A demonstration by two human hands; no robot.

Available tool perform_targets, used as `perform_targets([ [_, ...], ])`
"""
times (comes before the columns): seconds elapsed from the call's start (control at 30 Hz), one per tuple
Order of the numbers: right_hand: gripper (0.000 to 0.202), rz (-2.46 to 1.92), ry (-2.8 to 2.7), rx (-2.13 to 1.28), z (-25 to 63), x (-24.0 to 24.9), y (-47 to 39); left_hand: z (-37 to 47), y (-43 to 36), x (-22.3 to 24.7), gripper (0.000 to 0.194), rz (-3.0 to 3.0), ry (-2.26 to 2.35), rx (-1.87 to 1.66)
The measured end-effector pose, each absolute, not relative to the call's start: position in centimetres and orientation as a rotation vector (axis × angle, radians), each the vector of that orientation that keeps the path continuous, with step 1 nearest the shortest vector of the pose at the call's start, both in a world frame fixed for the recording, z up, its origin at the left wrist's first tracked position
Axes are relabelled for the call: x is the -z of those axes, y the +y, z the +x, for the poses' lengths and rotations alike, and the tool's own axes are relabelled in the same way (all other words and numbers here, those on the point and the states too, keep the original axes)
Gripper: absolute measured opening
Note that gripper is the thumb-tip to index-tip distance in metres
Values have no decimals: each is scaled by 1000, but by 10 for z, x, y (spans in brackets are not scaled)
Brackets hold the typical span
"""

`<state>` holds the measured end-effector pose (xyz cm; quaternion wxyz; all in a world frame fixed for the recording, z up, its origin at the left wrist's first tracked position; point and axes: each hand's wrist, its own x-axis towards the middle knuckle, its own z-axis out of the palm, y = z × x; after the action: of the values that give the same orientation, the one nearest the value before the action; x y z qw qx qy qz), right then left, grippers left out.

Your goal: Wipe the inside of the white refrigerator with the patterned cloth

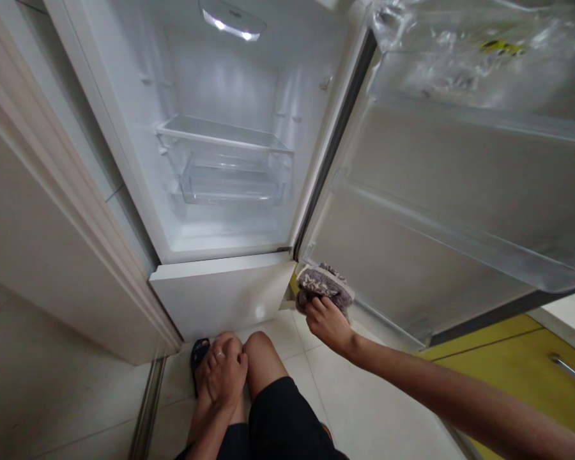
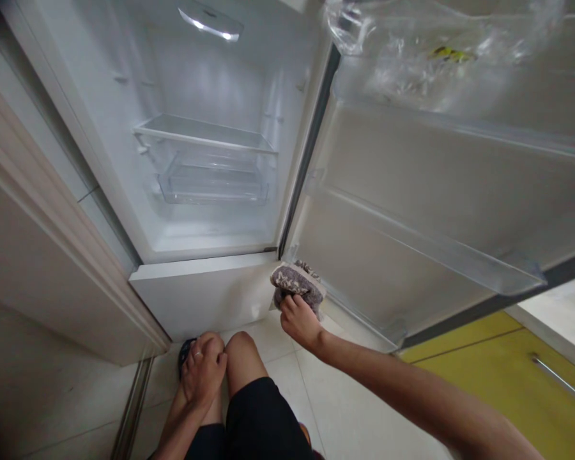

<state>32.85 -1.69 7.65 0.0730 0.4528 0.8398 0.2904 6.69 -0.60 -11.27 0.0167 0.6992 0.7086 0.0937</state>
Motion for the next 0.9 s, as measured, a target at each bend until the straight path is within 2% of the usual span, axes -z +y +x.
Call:
perform_targets([
  [0.3,10,1701,2416,-883,371,-92,-116,64,-2,105,46,2206,2204,-145],
  [0.67,37,2122,2170,-858,413,-114,-184,64,3,104,44,2245,2186,-71],
  [0.77,43,2221,2134,-902,426,-132,-190,63,5,101,46,2242,2180,-23],
  [0.9,36,2414,2167,-1135,447,-165,-189,61,7,100,46,2226,2148,-9],
])
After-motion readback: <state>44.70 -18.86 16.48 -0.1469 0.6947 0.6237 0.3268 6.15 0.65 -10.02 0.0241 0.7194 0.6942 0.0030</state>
